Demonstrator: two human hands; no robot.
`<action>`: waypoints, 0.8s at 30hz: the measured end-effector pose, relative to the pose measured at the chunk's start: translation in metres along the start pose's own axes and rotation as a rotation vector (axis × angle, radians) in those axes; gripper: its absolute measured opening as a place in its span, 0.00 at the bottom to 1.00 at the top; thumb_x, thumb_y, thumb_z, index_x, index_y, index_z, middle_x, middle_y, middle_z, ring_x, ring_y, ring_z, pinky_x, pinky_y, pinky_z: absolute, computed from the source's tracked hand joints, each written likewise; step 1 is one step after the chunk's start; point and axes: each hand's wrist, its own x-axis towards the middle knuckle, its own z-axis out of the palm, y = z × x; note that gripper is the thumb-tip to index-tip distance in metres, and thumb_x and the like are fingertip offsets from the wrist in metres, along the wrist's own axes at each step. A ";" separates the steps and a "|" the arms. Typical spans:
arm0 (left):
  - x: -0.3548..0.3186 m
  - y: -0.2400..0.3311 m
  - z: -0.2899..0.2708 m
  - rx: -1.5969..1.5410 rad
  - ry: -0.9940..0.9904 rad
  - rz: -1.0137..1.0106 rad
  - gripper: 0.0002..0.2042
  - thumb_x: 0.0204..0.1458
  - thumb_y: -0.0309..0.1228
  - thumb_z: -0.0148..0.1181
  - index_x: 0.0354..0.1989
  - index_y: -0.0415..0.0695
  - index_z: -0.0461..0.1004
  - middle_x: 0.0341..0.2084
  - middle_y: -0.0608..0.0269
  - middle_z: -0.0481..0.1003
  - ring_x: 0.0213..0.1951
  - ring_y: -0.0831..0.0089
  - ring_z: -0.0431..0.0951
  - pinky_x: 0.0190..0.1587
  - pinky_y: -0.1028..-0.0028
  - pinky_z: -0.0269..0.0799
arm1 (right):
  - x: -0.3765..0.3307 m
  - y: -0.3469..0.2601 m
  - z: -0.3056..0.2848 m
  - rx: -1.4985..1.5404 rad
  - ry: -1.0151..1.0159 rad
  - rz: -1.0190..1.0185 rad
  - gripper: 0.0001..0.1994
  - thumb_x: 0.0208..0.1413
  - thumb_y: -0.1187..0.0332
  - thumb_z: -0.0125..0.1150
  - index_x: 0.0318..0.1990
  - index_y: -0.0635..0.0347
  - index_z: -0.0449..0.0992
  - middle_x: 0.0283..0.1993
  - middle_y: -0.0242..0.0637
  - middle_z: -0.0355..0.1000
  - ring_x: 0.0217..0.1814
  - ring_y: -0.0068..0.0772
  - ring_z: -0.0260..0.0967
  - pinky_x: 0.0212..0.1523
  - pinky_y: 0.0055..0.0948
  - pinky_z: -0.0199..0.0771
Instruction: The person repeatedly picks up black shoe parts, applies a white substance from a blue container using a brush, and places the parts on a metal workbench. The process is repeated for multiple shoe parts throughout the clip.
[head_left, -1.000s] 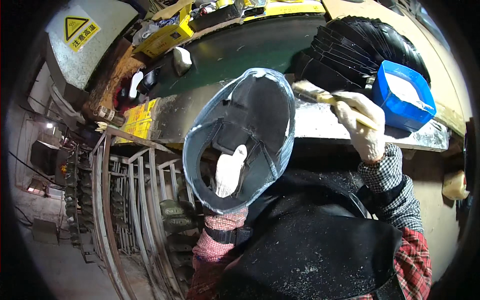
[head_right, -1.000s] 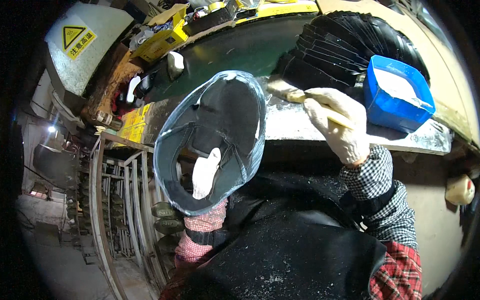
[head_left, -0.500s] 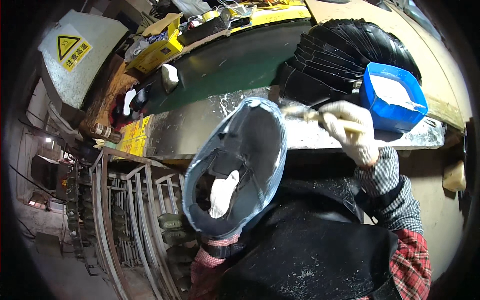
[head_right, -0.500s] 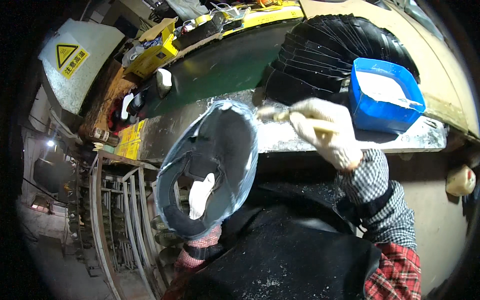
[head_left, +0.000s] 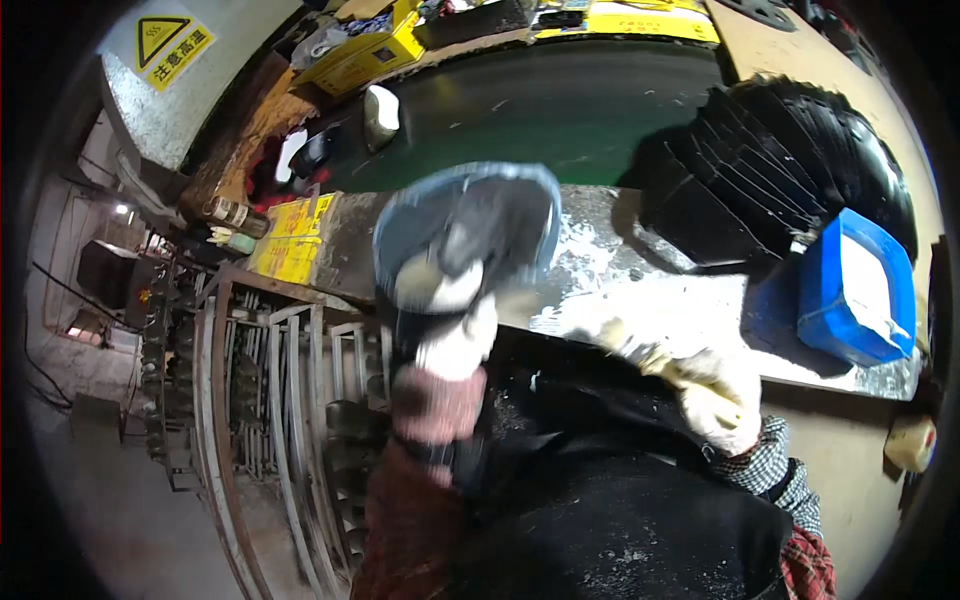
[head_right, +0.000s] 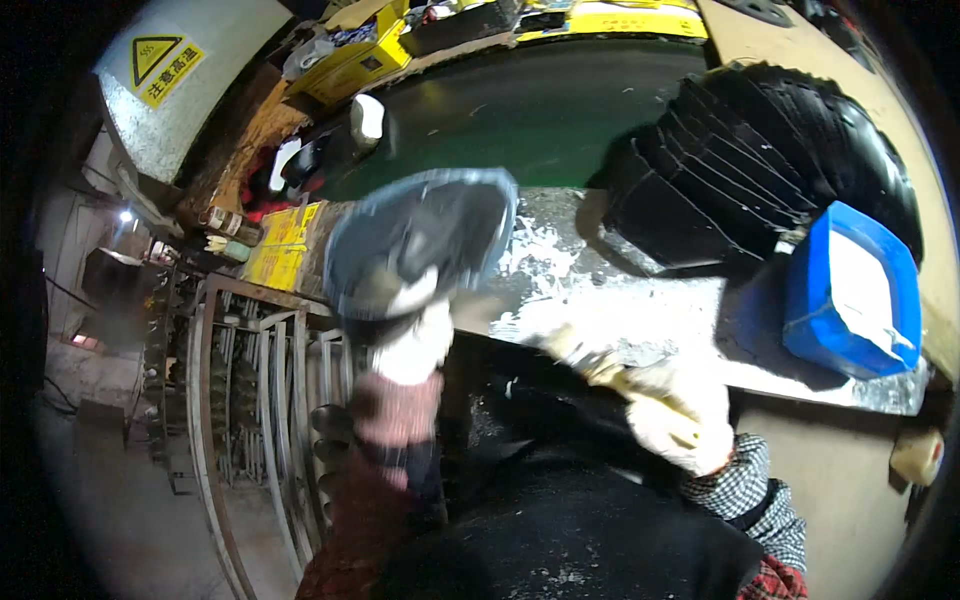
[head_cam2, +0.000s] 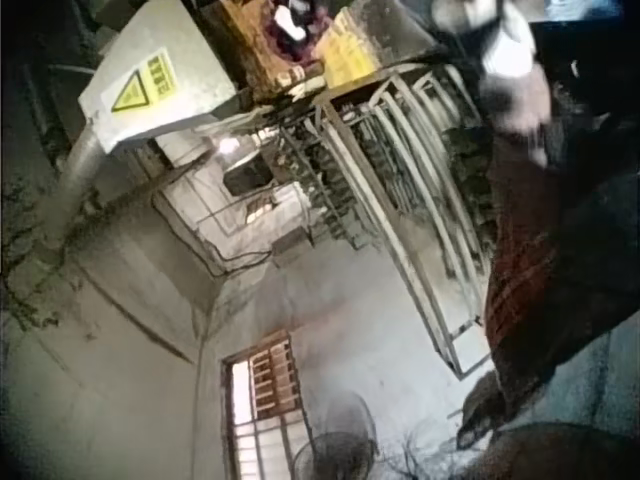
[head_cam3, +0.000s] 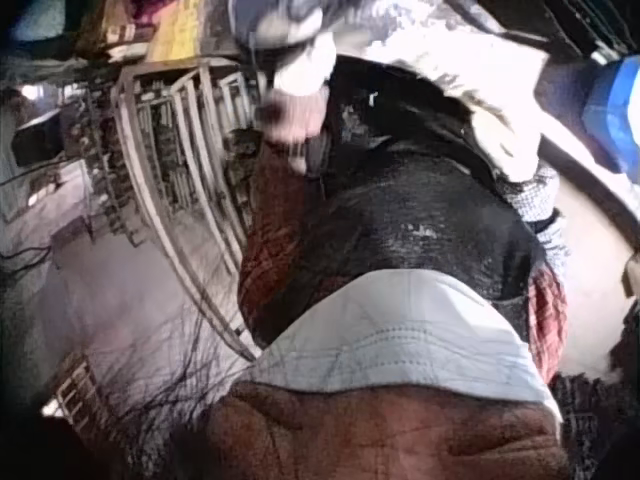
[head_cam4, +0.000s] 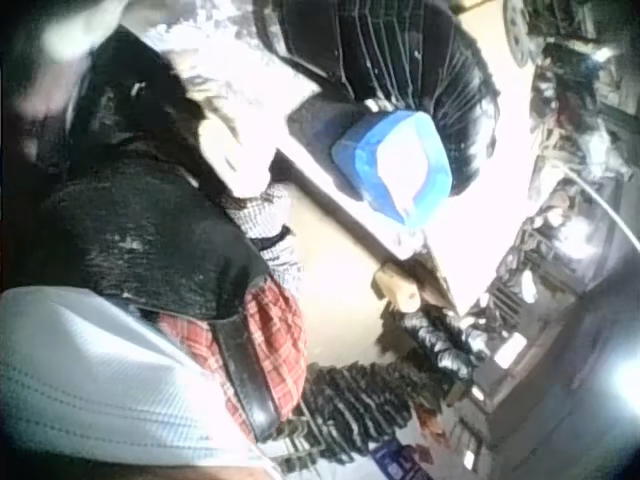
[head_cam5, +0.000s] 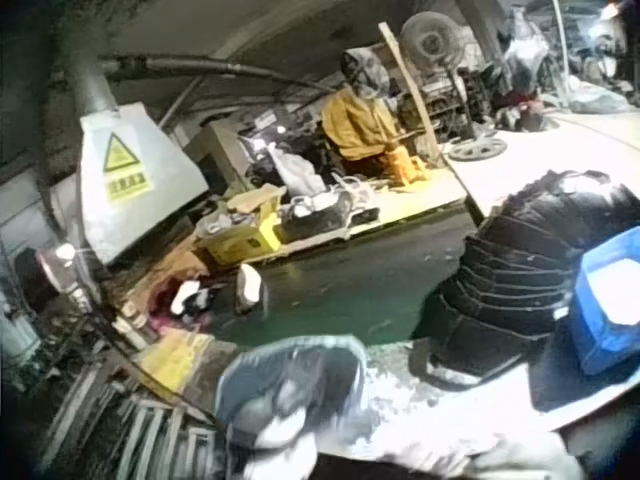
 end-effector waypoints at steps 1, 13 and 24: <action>0.033 0.012 -0.002 -0.034 0.000 0.043 0.16 0.68 0.35 0.50 0.55 0.36 0.70 0.45 0.51 0.79 0.37 0.64 0.81 0.37 0.68 0.80 | 0.001 -0.005 -0.004 0.121 0.046 0.225 0.11 0.58 0.77 0.60 0.48 0.70 0.75 0.37 0.41 0.74 0.35 0.28 0.74 0.36 0.23 0.75; -0.040 0.013 -0.028 0.179 0.319 0.482 0.19 0.68 0.44 0.51 0.54 0.40 0.71 0.35 0.47 0.81 0.24 0.62 0.80 0.24 0.64 0.80 | -0.004 -0.004 0.009 0.022 0.007 0.422 0.15 0.59 0.66 0.66 0.46 0.70 0.75 0.45 0.43 0.74 0.47 0.35 0.73 0.51 0.32 0.75; -0.222 0.053 -0.209 0.915 1.825 0.311 0.48 0.54 0.59 0.64 0.70 0.32 0.54 0.63 0.37 0.66 0.65 0.45 0.66 0.66 0.57 0.62 | 0.021 -0.051 0.043 -0.143 -0.144 0.456 0.12 0.59 0.70 0.62 0.47 0.67 0.76 0.43 0.42 0.76 0.46 0.34 0.73 0.50 0.33 0.74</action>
